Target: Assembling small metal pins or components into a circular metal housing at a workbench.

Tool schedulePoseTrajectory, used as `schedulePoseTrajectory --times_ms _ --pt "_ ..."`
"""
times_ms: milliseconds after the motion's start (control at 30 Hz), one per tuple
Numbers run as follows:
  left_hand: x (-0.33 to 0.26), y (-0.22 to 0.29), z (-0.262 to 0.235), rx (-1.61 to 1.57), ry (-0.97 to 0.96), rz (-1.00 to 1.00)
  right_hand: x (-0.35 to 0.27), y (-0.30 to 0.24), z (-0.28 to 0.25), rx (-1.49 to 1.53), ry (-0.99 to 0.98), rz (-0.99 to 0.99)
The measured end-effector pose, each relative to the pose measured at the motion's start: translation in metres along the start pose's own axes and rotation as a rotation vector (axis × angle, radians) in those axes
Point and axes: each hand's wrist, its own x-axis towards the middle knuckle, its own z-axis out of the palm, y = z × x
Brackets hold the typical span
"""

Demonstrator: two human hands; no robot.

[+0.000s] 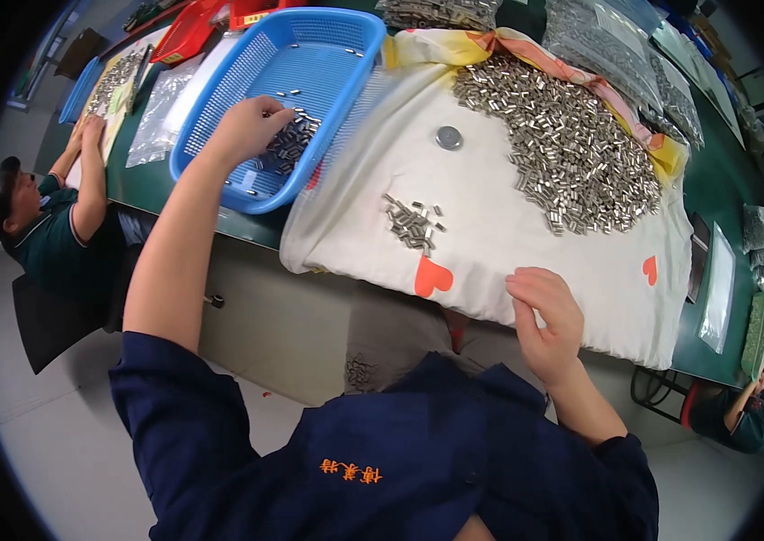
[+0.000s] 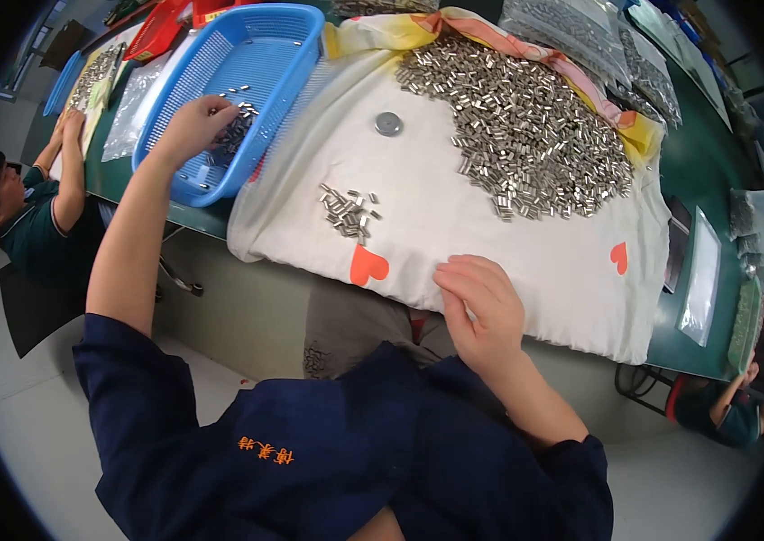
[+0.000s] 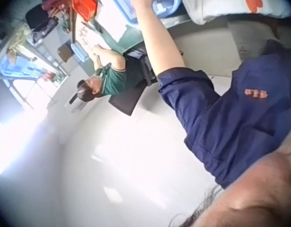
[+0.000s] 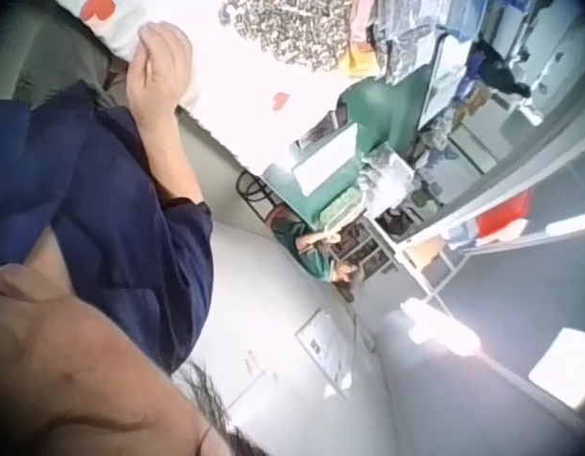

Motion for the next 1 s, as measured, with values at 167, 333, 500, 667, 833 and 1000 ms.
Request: schedulePoseTrajectory --times_ms 167,333,500,667,833,1000 --pt "-0.014 0.009 -0.012 0.324 0.07 0.285 0.04 0.0 0.029 0.045 -0.097 -0.04" --pt "-0.058 0.025 -0.021 0.132 0.405 0.49 0.083 0.01 0.089 -0.018 -0.158 -0.221" --pt "-0.153 0.018 0.002 -0.733 -0.034 0.631 0.082 0.013 0.106 -0.055 -0.337 -0.303" --pt "-0.194 -0.012 0.093 -1.134 -0.779 0.376 0.065 0.011 0.085 -0.076 -0.44 -0.348" --pt "-0.191 -0.028 0.181 -1.403 -0.874 -0.124 0.061 0.017 0.072 -0.062 -0.261 -0.152" --pt "-0.175 -0.008 0.194 -1.763 -0.8 -0.54 0.053 0.009 0.092 -0.275 -0.203 -0.036"
